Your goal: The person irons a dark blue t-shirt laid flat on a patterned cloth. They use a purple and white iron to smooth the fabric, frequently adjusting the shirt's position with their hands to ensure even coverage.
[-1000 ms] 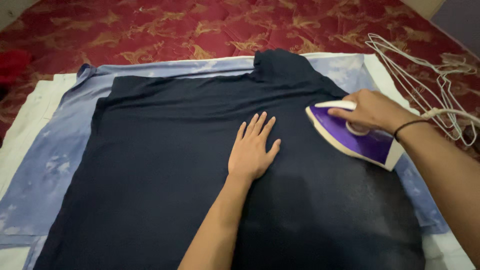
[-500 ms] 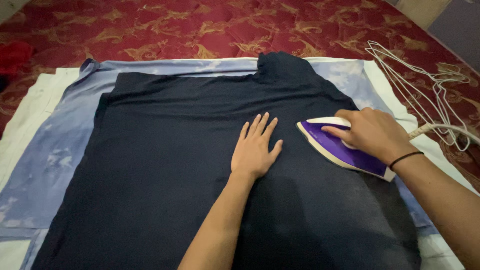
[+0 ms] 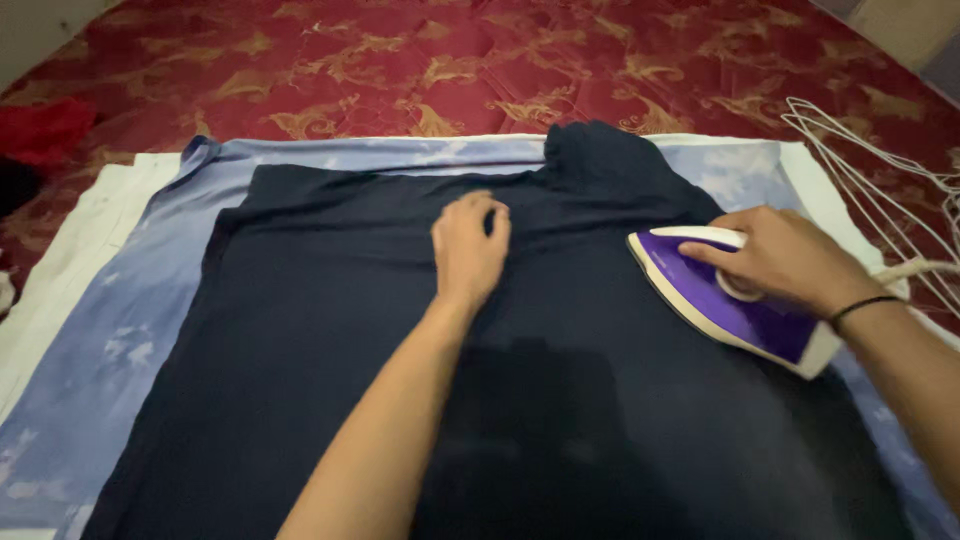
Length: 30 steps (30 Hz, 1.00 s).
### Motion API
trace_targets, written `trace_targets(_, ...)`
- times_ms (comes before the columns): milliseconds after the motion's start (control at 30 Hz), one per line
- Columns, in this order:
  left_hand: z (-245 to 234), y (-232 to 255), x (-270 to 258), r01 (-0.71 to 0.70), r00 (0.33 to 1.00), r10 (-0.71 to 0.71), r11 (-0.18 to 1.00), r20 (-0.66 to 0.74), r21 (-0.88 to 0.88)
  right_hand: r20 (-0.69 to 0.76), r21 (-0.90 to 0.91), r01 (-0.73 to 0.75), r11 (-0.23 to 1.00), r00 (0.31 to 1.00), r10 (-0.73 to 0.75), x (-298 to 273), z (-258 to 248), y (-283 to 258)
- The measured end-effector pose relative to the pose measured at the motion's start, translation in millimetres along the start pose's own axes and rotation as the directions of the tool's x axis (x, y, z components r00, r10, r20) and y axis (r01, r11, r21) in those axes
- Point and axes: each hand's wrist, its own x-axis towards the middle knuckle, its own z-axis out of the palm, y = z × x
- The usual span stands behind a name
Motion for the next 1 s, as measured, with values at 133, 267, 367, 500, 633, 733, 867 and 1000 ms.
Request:
trace_targets(133,21,-46,41,-0.109,0.993,0.115,0.987,-0.042,0.120,0.138,-0.017,-0.014,1.000,0.990,0.016,3,-1,8)
trace_targets(267,37,-71,66,0.140,0.946,-0.147,0.989,0.290,0.044,0.052,-0.166,0.005,0.986,0.999,0.004,-5,4,-1)
trace_targets(367,39,-78,86,0.065,0.958,-0.082,0.995,0.275,0.071,0.049,-0.272,-0.045,0.961,0.997,0.061,-10,6,-9)
trace_targets(500,41,-74,103,0.099,0.965,-0.120,0.990,0.235,0.098,-0.018,-0.290,-0.061,0.955,0.998,0.059,-13,10,-17)
trace_targets(633,43,-63,96,0.091,0.951,-0.150,0.971,0.270,0.220,-0.100,-0.253,-0.063,0.966,0.994,0.039,-10,11,-20)
trace_targets(733,40,-50,81,-0.064,0.973,-0.009,0.951,0.231,0.304,-0.153,-0.215,-0.090,0.972,0.986,0.058,-4,12,-24)
trace_targets(867,41,-16,48,-0.314,0.941,0.266,0.917,0.210,0.244,-0.113,-0.157,-0.085,0.984,0.991,0.067,6,13,-20)
trace_targets(1000,38,27,8,-0.360,0.900,0.311,0.925,0.306,0.118,-0.046,-0.040,-0.057,0.998,0.997,0.055,18,10,-8)
